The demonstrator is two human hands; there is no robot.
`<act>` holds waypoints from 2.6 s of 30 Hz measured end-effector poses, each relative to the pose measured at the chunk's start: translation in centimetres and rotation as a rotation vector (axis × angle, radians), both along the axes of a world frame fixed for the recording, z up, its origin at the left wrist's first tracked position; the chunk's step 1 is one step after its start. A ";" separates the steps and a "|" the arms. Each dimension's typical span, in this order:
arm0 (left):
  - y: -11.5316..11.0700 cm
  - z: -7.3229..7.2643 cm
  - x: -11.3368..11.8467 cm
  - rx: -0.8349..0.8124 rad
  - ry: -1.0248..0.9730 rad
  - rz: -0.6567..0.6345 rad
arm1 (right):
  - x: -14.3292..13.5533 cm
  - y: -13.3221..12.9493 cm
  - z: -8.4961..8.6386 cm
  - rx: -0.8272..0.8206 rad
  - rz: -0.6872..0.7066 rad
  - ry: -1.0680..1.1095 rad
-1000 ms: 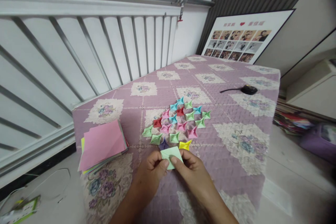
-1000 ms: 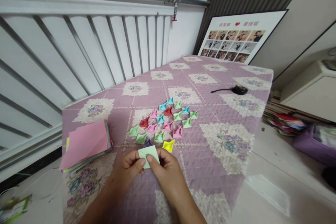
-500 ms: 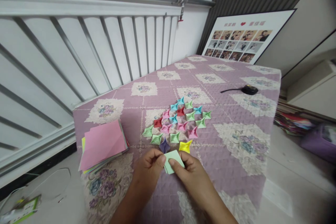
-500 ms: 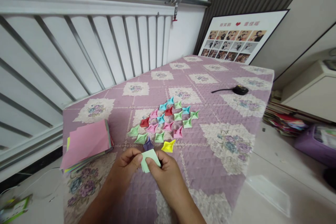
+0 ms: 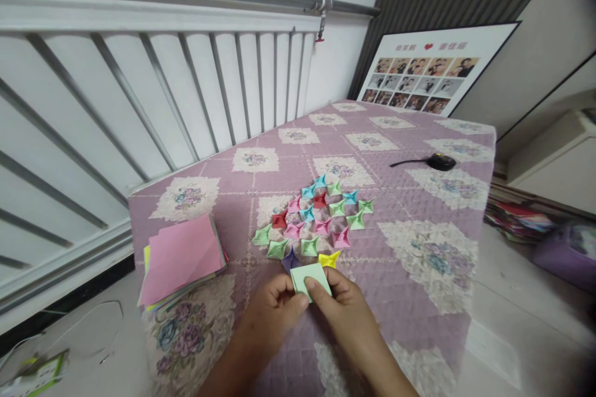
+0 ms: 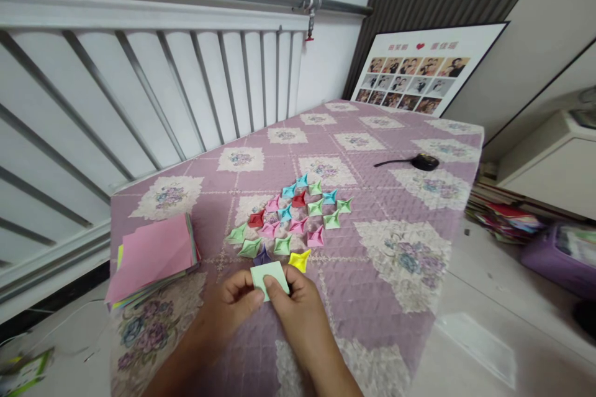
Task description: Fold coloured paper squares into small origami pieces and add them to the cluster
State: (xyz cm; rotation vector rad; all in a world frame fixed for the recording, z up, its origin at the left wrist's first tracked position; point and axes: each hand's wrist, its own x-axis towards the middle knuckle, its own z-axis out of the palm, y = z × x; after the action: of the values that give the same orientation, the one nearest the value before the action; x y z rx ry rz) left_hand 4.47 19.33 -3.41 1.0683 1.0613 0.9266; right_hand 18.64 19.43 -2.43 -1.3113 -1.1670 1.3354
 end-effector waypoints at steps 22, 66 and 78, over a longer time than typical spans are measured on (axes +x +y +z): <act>0.3 -0.1 -0.2 0.016 0.017 0.131 | -0.2 0.1 -0.3 0.014 0.022 0.057; 0.1 0.2 -0.1 0.120 0.017 0.128 | -0.2 -0.3 0.4 0.458 0.012 -0.427; 0.1 -0.6 0.1 0.141 0.120 0.244 | -0.1 -0.3 0.4 0.354 0.082 -0.431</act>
State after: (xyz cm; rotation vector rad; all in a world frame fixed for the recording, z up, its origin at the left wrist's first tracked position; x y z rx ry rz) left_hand 4.56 19.46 -4.02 1.1385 1.2605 1.1581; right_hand 18.50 19.15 -1.98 -1.3305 -1.6798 0.8636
